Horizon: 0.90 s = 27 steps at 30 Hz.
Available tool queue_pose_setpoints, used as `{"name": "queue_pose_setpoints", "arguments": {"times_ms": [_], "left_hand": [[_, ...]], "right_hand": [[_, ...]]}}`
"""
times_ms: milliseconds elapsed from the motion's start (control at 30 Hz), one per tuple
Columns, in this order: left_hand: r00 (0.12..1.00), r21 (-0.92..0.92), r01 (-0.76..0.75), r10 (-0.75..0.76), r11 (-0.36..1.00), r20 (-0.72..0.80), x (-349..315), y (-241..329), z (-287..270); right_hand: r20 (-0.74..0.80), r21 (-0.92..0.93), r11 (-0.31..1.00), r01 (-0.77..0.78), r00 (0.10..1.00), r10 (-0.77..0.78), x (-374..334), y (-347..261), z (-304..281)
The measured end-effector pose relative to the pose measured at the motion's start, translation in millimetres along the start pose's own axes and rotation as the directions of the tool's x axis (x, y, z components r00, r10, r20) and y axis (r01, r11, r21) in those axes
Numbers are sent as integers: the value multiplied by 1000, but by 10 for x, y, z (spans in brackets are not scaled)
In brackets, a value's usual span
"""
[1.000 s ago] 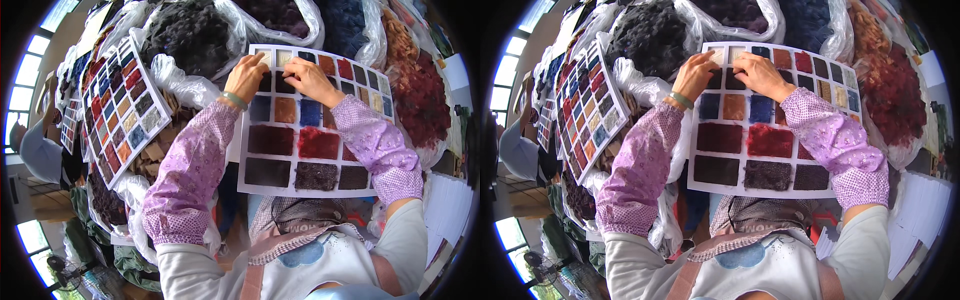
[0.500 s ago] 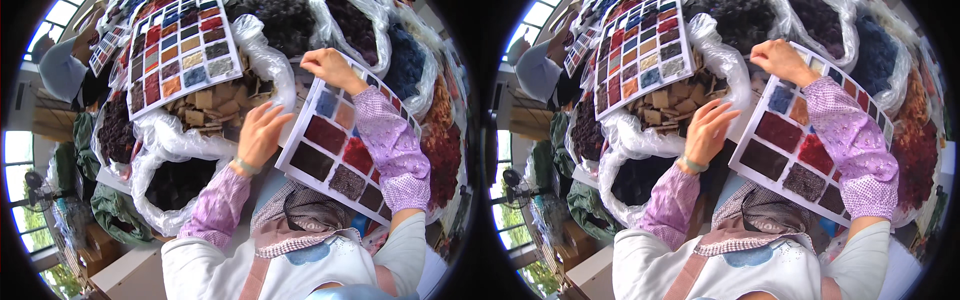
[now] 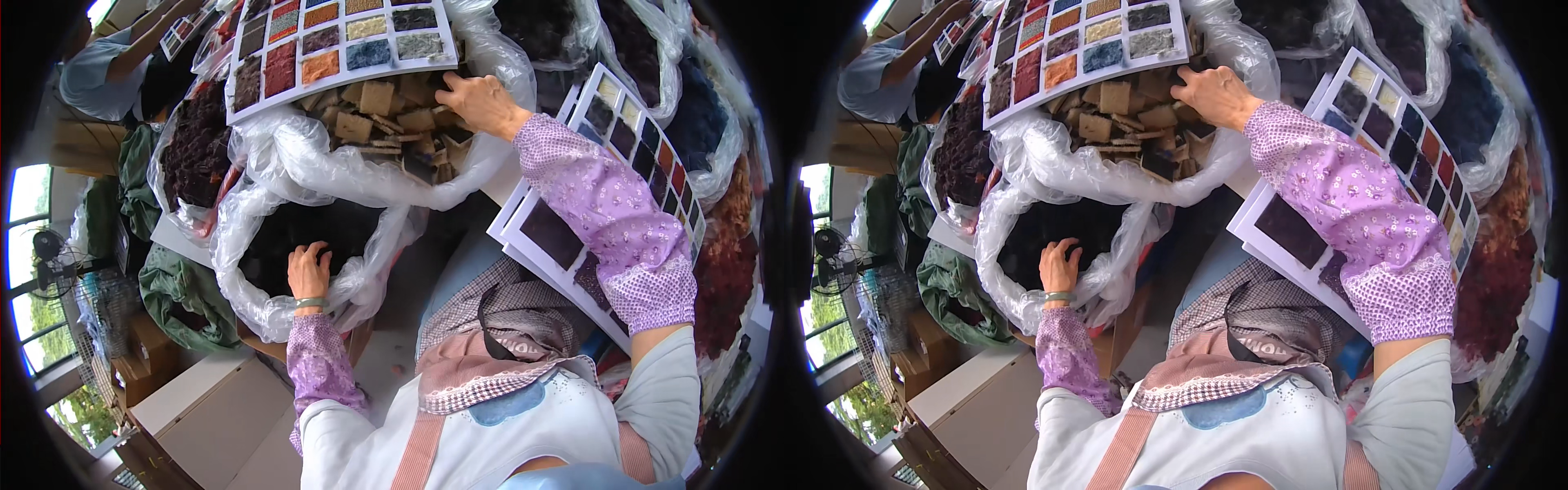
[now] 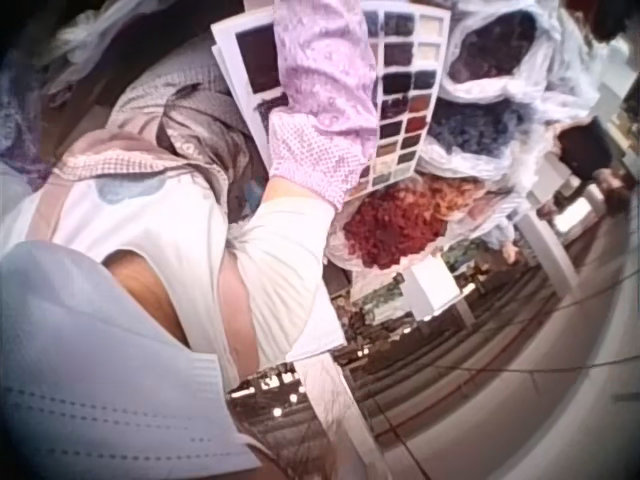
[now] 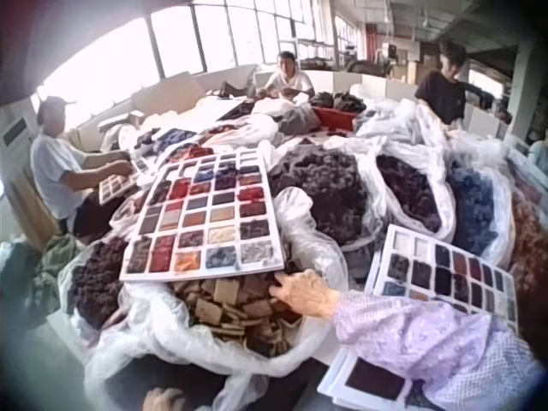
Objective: Sorting various colored wool or fiber samples into a grid display.
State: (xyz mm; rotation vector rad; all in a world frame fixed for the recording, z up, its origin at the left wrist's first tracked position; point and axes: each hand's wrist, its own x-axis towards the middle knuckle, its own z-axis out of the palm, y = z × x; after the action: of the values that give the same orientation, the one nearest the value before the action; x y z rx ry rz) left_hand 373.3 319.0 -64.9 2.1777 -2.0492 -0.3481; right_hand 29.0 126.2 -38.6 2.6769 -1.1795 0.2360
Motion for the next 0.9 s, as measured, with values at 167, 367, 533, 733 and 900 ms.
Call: {"name": "queue_pose_setpoints", "arguments": {"times_ms": [167,367,533,733,900], "left_hand": [[993,-25,-40,37,999,-113,73,-235,-64],[883,-208,56,-146,976,-446,-62,125,-655],[939,-746,-337,154,575,-306,795,2096,-637],[787,-689,-526,592,498,-173,1913,4094,-54],[742,-494,-573,670,654,26,2233,4742,435]], "right_hand": [[-87,201,976,-84,991,103,-148,0,-428],[-349,253,920,-299,859,375,-904,716,-1054],[17,519,369,-771,441,897,-2333,1698,-959],[248,734,73,-675,366,897,-2161,1565,-798],[178,579,239,-779,407,896,-2154,1476,-866]]}}
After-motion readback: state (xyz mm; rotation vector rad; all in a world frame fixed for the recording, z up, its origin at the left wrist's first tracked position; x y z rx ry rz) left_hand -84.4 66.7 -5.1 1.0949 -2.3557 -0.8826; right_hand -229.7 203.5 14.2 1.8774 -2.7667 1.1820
